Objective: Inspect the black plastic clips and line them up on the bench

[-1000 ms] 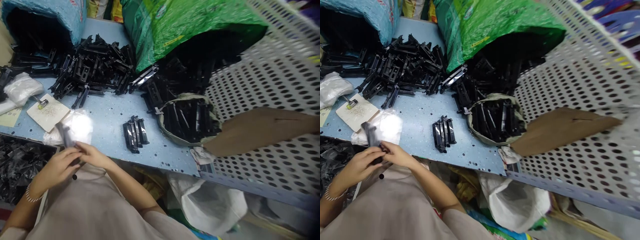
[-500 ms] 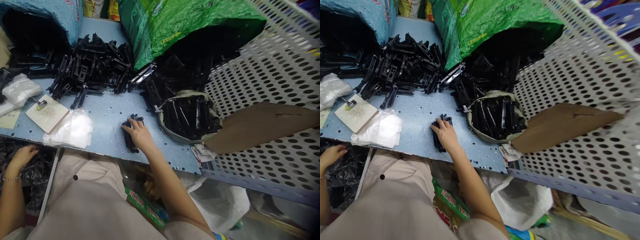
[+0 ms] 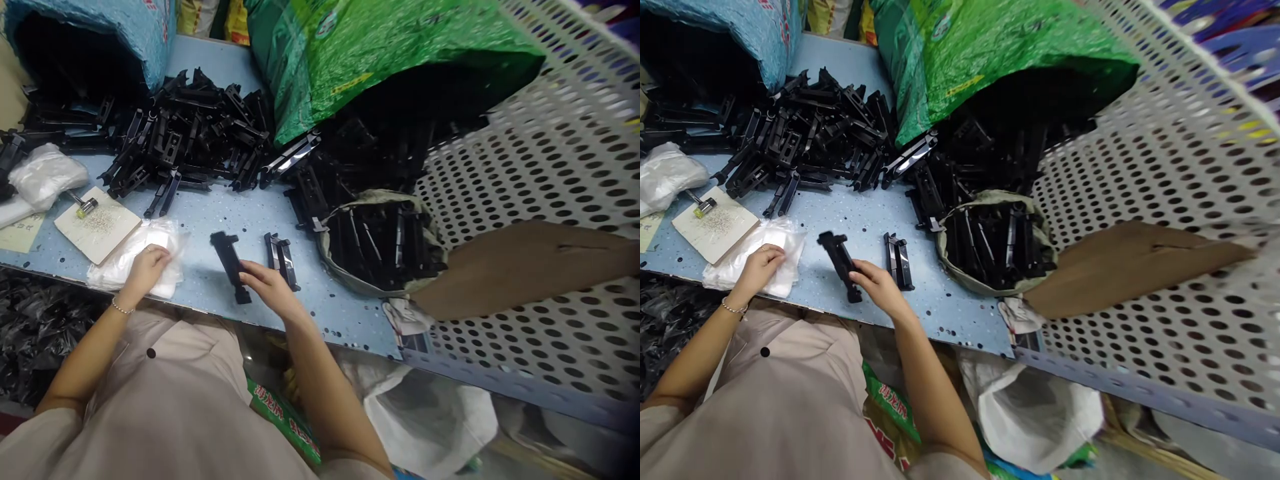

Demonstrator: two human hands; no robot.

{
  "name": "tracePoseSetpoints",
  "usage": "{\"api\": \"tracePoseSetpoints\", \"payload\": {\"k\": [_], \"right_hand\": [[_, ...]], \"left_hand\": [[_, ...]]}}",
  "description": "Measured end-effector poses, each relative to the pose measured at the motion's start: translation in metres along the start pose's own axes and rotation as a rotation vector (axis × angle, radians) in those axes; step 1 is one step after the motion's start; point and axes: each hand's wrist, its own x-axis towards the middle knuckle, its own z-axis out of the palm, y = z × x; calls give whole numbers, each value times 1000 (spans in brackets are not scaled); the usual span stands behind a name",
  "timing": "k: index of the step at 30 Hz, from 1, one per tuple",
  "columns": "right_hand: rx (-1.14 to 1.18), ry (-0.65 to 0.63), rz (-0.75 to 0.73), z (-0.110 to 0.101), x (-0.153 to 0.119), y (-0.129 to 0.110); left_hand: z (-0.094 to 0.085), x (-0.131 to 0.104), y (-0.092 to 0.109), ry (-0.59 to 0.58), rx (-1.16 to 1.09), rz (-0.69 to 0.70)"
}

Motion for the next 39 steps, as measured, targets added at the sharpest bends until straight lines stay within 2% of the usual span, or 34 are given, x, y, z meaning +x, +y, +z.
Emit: {"api": "tracePoseSetpoints", "payload": {"k": [4, 6, 8, 11, 13, 15, 16, 18, 20, 21, 23, 25, 28, 30, 32, 34, 35, 36, 37, 39], "right_hand": [[658, -122, 122, 61, 20, -26], [834, -181, 182, 89, 36, -36], [924, -178, 222, 106, 51, -39], [935, -84, 253, 108, 58, -32], [904, 8, 232, 99, 51, -27], [905, 23, 219, 89, 35, -24], [925, -26, 234, 85, 25, -24], [984, -215, 318, 82, 8, -26], [1042, -394, 411, 86, -3, -28], [1072, -443, 441, 90, -4, -28], [1131, -474, 466, 100, -1, -26], [1154, -434, 457, 111, 8, -25], [961, -300, 361, 127, 17, -30], [696, -203, 200, 134, 15, -40], [474, -231, 9, 136, 8, -53], [366, -379, -129, 127, 0, -63], [329, -435, -162, 117, -3, -65], [280, -429, -169, 105, -4, -64], [205, -351, -155, 89, -4, -59], [-27, -21, -77, 51, -1, -43]], "left_hand": [[-7, -5, -4, 60, -284, -94], [-8, -7, -2, 87, -314, -62], [-14, -12, 0, 145, -287, -6], [-26, -20, 3, 243, -110, 132], [-31, -24, 2, 212, 82, 243], [-31, -22, -1, 140, 231, 297], [-30, -19, -4, 113, 256, 293], [-28, -12, -7, 83, 221, 237], [-28, -8, -7, 76, 132, 185], [-30, -9, -5, 74, 94, 179], [-33, -18, 4, 40, 55, 221], [-33, -34, 15, -74, 46, 313], [-29, -63, 33, -298, 60, 438], [-31, -81, 44, -344, 109, 464], [-46, -97, 52, -332, 191, 429], [-72, -115, 53, -358, 267, 327], [-88, -124, 48, -394, 300, 253], [-102, -132, 39, -432, 329, 160], [-114, -141, 24, -472, 356, 52], [-127, -155, -17, -532, 415, -212]]}}
